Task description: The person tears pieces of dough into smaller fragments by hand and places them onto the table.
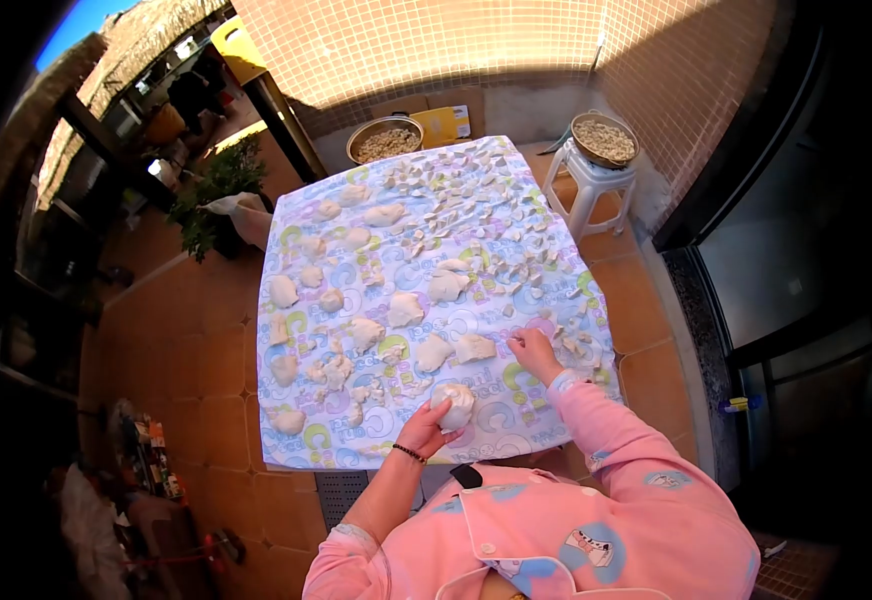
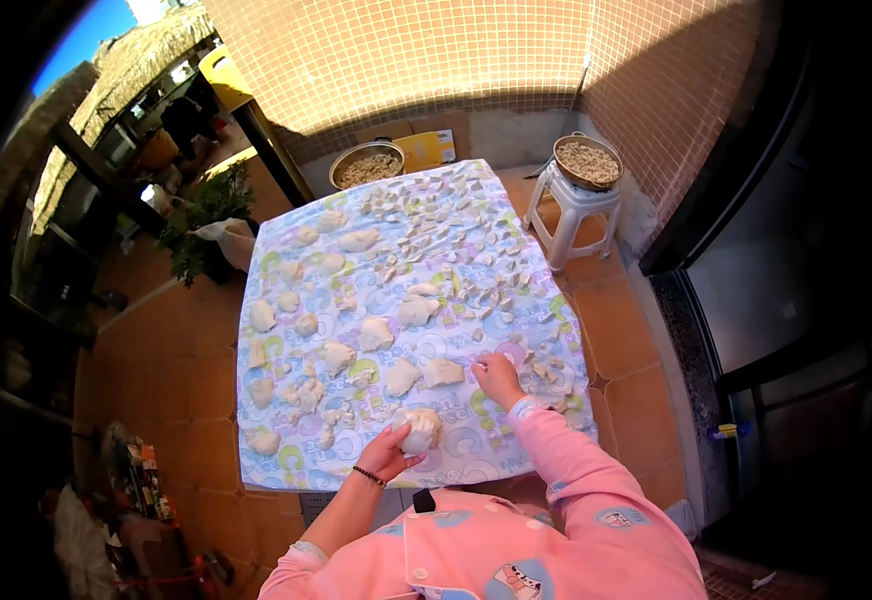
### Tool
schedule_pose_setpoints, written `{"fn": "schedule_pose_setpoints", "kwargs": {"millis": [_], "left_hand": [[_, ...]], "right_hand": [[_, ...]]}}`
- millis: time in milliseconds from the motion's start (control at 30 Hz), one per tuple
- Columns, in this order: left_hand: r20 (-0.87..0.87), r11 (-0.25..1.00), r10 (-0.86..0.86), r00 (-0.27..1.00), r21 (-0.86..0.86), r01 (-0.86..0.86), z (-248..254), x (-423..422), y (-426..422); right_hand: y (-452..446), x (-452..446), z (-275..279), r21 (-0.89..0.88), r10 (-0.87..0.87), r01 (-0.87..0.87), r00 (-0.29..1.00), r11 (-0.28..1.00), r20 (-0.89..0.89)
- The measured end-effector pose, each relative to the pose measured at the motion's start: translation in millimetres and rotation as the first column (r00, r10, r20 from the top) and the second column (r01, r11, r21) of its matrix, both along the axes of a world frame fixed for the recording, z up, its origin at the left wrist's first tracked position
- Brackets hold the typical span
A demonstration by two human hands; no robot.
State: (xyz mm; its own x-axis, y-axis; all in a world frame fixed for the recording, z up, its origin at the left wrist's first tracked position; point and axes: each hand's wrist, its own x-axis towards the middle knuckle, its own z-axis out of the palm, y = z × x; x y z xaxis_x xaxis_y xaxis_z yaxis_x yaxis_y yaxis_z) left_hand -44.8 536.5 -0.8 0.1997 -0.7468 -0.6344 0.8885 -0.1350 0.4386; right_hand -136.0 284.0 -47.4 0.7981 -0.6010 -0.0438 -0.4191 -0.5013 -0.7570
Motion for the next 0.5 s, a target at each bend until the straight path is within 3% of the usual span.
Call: {"fn": "schedule_pose_setpoints", "kwargs": {"millis": [33, 67, 133, 267, 500], "left_hand": [[0.011, 1.000, -0.013, 1.000, -0.009, 0.013, 1.3, 0.6, -1.9], [0.020, 0.999, -0.029, 0.999, -0.019, 0.029, 2.0, -0.5, -2.9], [0.025, 0.998, -0.053, 0.998, -0.026, 0.054, 2.4, -2.6, -5.7], [0.043, 0.993, -0.119, 0.992, 0.008, 0.119, -2.8, -1.8, -9.2], [0.063, 0.982, -0.188, 0.980, 0.029, 0.186, 1.7, -3.9, -8.5]], "right_hand": [[15.8, -0.2, 15.7, 0.353, 0.055, -0.061, 0.998, 0.933, 0.029], [35.3, -3.1, 30.3, 0.659, 0.092, -0.117, 0.993, 0.743, 0.072], [67.5, -11.4, 61.9, 0.837, 0.097, -0.157, 0.987, 0.524, 0.125], [80.2, -21.2, 48.4, 0.820, 0.132, -0.196, 0.980, 0.537, 0.148], [79.8, -30.0, 39.3, 0.923, 0.065, -0.116, 0.993, 0.368, 0.099]]}}
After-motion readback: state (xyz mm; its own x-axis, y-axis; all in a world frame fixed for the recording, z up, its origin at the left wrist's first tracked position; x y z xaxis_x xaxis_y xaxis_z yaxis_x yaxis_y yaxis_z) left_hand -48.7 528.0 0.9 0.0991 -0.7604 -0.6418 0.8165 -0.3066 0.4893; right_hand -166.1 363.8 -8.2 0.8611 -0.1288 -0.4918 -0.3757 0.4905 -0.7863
